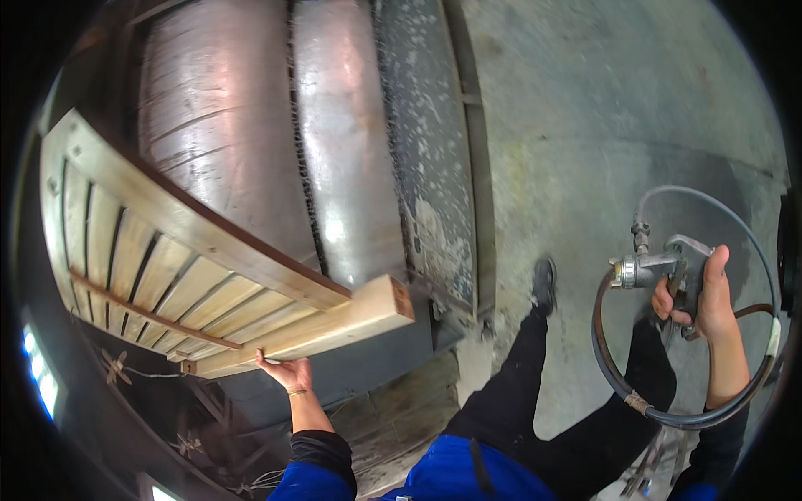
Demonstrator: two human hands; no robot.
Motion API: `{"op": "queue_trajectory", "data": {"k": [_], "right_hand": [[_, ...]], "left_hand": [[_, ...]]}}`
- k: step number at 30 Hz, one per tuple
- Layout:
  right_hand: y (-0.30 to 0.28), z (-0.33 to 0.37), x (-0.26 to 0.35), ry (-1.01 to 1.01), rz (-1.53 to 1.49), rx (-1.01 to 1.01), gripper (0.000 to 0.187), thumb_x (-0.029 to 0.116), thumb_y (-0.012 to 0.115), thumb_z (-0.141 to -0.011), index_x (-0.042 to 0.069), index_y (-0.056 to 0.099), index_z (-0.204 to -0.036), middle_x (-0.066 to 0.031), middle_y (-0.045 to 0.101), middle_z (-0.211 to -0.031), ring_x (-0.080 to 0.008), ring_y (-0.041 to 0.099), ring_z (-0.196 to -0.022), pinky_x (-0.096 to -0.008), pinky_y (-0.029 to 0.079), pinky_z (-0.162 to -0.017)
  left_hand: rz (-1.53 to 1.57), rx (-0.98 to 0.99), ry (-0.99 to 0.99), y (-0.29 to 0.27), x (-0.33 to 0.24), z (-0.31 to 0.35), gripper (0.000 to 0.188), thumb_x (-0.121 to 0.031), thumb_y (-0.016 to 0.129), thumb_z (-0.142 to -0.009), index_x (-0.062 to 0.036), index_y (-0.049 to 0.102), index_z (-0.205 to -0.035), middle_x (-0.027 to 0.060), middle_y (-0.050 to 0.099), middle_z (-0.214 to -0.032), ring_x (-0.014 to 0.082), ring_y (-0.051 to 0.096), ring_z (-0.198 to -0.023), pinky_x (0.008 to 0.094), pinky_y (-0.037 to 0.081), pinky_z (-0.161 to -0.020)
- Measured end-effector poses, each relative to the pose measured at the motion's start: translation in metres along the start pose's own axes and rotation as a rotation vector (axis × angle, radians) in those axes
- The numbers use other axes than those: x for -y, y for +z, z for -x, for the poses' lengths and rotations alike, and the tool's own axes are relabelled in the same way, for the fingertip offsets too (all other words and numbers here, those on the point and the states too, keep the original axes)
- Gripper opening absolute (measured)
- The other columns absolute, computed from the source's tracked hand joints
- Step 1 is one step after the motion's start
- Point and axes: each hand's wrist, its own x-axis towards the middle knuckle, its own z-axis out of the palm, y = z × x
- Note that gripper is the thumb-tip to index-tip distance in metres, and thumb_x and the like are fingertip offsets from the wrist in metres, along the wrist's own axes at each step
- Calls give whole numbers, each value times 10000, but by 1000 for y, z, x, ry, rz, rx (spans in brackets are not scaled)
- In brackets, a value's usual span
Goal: The person uses a spray gun to apply a light-colored finish to hanging wooden slatted panels. They hold the panels with one hand while spraying with the other, rotating the panels to coat multiple sides and edges in a workshop setting.
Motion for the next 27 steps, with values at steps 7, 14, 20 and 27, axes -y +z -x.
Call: {"op": "queue_trajectory", "data": {"k": [7, 14, 20, 27], "right_hand": [[-26, 12, -50, 169, -61, 17, 958, 874, 238, -936, 17, 596, -1173, -96, 600, -663, -138, 565, -546, -223, 295, -390], [-29, 16, -53, 175, -136, 29, 977, 873, 221, -937, 10, 593, -1204, -109, 599, -639, -145, 537, -492, -238, 289, -390], [-39, 31, -43, 179, -62, -22, 1011, 909, 192, -898, 13, 591, -1143, -109, 589, -619, -155, 526, -471, -243, 304, -393], [-22, 36, -16, -64, -31, -71, 1038, 926, 149, -883, 7, 601, -1056, -92, 587, -616, -119, 480, -442, -239, 327, -409]], "left_hand": [[-30, -19, 15, 17, 9, 9, 764, -389, 872, -756, -118, 577, -1407, 59, 620, -1397, 272, 595, -1268, 489, 519, -1078], [-66, 8, 30, 24, 12, 12, 760, -379, 873, -756, -111, 578, -1404, 60, 624, -1393, 268, 596, -1264, 473, 523, -1071], [-66, 17, 32, 23, 13, 10, 755, -384, 869, -758, -109, 578, -1398, 72, 605, -1418, 272, 574, -1290, 481, 491, -1103], [6, 1, 1, 13, 5, 4, 742, -444, 849, -781, -139, 575, -1400, 55, 581, -1455, 276, 534, -1332, 474, 435, -1155]]}}
